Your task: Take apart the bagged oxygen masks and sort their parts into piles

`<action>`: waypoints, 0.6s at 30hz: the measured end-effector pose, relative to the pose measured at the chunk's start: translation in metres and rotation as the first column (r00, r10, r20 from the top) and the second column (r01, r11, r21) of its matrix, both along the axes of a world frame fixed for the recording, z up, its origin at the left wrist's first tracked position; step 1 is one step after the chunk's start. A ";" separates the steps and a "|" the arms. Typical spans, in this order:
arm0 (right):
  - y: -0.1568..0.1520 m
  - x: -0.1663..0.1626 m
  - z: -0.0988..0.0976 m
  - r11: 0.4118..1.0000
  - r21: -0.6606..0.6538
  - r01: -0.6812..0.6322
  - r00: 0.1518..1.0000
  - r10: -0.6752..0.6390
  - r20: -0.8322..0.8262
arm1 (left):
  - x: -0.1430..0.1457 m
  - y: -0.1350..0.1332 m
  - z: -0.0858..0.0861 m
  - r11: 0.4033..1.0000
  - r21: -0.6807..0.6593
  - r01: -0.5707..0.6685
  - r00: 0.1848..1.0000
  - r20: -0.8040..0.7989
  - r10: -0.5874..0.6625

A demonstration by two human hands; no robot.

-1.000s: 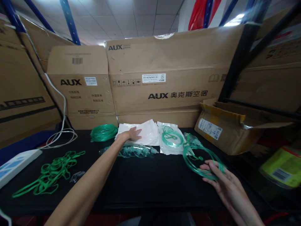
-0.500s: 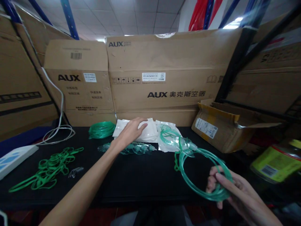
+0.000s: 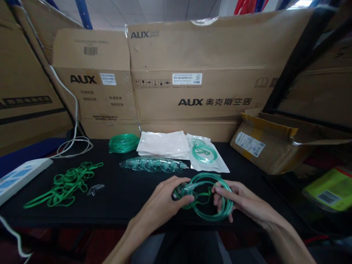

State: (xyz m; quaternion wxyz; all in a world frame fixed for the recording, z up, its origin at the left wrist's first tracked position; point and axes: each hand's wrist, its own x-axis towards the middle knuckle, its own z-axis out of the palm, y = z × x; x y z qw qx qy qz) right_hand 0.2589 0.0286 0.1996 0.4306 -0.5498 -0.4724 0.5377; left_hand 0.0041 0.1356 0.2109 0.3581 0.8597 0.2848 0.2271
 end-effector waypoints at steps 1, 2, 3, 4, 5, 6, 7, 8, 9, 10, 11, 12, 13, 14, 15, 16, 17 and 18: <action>0.002 0.002 0.000 0.999 0.009 0.035 0.996 -0.035 0.085 | -0.001 0.002 0.000 1.000 0.003 0.007 1.000 0.019 -0.007; 0.004 0.003 0.000 0.995 0.035 0.088 0.978 -0.093 0.188 | -0.003 0.004 0.000 1.000 0.010 0.010 0.999 0.038 -0.010; 0.004 0.005 -0.001 0.984 0.088 0.157 0.937 -0.176 0.300 | -0.004 0.006 0.001 1.000 0.021 0.010 0.998 0.055 -0.011; 0.004 0.006 -0.001 0.958 0.173 0.231 0.869 -0.283 0.406 | -0.004 0.008 0.001 0.999 0.033 0.007 0.998 0.068 -0.009; 0.004 0.006 -0.001 0.917 0.281 0.284 0.780 -0.391 0.488 | -0.005 0.011 0.002 0.999 0.043 0.006 0.997 0.077 -0.009; 0.004 0.004 0.000 0.870 0.394 0.295 0.691 -0.480 0.540 | -0.005 0.013 0.002 0.999 0.051 0.009 0.996 0.083 -0.013; 0.005 0.001 0.001 0.828 0.498 0.258 0.627 -0.535 0.566 | -0.005 0.016 0.002 0.998 0.060 0.018 0.996 0.085 -0.023; 0.006 -0.004 0.003 0.795 0.578 0.182 0.599 -0.556 0.576 | -0.004 0.018 0.002 0.997 0.070 0.033 0.996 0.086 -0.039; 0.009 -0.009 0.004 0.773 0.629 0.085 0.603 -0.542 0.585 | -0.003 0.019 0.001 0.996 0.078 0.050 0.995 0.086 -0.056; 0.012 -0.015 0.006 0.757 0.654 -0.012 0.624 -0.505 0.596 | -0.001 0.020 0.000 0.994 0.083 0.065 0.994 0.088 -0.072; 0.017 -0.021 0.007 0.750 0.653 -0.100 0.648 -0.450 0.615 | 0.001 0.021 -0.002 0.994 0.083 0.077 0.992 0.092 -0.084; 0.022 -0.026 0.007 0.747 0.642 -0.173 0.670 -0.388 0.633 | 0.003 0.021 -0.004 0.994 0.080 0.079 0.991 0.098 -0.087; 0.028 -0.030 0.006 0.748 0.623 -0.229 0.689 -0.327 0.646 | 0.005 0.020 -0.006 0.994 0.074 0.076 0.991 0.106 -0.084; 0.033 -0.032 0.005 0.750 0.604 -0.270 0.703 -0.275 0.656 | 0.006 0.019 -0.009 0.996 0.067 0.066 0.991 0.112 -0.073; 0.038 -0.034 0.003 0.753 0.588 -0.295 0.713 -0.236 0.660 | 0.007 0.018 -0.011 0.997 0.061 0.053 0.992 0.113 -0.060; 0.041 -0.035 0.000 0.754 0.579 -0.310 0.723 -0.209 0.659 | 0.008 0.017 -0.013 0.997 0.060 0.040 0.992 0.113 -0.047; 0.044 -0.035 -0.003 0.756 0.574 -0.315 0.730 -0.193 0.655 | 0.009 0.016 -0.015 0.998 0.061 0.029 0.993 0.109 -0.036; 0.046 -0.035 -0.006 0.759 0.570 -0.315 0.735 -0.184 0.652 | 0.009 0.016 -0.017 0.998 0.064 0.023 0.994 0.103 -0.029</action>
